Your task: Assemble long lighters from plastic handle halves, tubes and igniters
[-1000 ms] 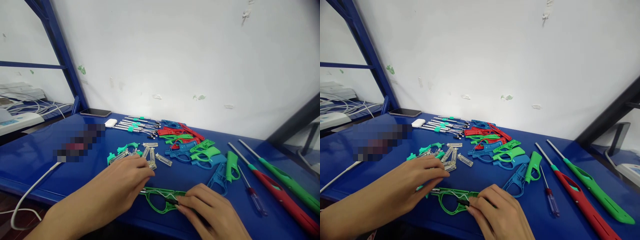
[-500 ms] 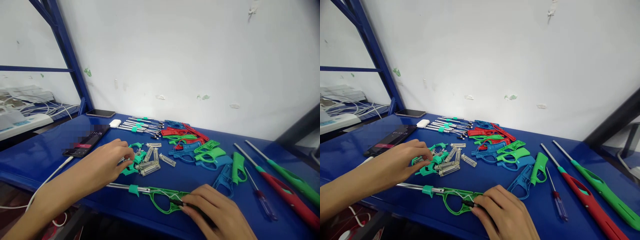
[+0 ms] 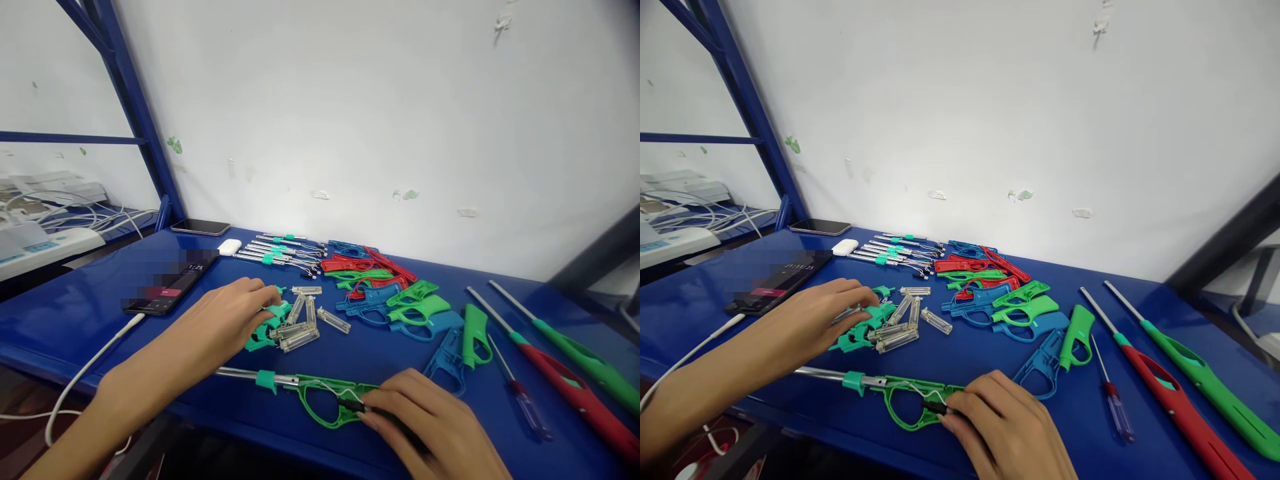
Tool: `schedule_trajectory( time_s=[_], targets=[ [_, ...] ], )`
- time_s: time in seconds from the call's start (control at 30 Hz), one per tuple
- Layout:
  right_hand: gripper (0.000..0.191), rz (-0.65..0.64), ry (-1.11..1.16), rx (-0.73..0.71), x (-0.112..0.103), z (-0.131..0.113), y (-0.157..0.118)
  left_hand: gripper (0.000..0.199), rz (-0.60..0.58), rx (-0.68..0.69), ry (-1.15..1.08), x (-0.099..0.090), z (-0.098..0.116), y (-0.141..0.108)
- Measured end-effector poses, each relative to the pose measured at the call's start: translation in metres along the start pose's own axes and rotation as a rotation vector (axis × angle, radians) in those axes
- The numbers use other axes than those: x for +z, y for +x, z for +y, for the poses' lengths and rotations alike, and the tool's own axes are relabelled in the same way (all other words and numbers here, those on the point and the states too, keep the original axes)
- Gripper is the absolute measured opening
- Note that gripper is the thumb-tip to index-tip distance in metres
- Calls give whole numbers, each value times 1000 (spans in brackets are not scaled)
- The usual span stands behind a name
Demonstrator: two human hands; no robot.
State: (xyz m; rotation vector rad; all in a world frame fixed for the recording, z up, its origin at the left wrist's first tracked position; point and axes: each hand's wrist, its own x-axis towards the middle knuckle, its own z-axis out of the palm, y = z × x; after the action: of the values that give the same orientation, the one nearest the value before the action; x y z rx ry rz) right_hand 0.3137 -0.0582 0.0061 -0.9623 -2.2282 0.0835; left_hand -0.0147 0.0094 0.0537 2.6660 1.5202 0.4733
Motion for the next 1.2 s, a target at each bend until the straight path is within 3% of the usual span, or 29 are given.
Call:
schedule_trajectory(
  time_s=[0.1, 0.23, 0.37, 0.67, 1.2],
  targets=[
    [35, -4, -1, -5, 0, -1, 0, 27, -17, 52, -60, -2, 19, -5],
    [32, 8, -1, 0, 2, -1, -2, 61, -112, 172, -173, 7, 52, -19],
    [34, 12, -23, 8, 2, -1, -3, 66, -198, 204, -239, 20, 69, -25],
    [35, 7, -41, 16, 1, -3, -3, 50, -219, 243, -260, 19, 77, -21],
    [25, -41, 16, 26, 2, 0, -7, 72, -180, 330, -214, 34, 88, -20]
  ],
)
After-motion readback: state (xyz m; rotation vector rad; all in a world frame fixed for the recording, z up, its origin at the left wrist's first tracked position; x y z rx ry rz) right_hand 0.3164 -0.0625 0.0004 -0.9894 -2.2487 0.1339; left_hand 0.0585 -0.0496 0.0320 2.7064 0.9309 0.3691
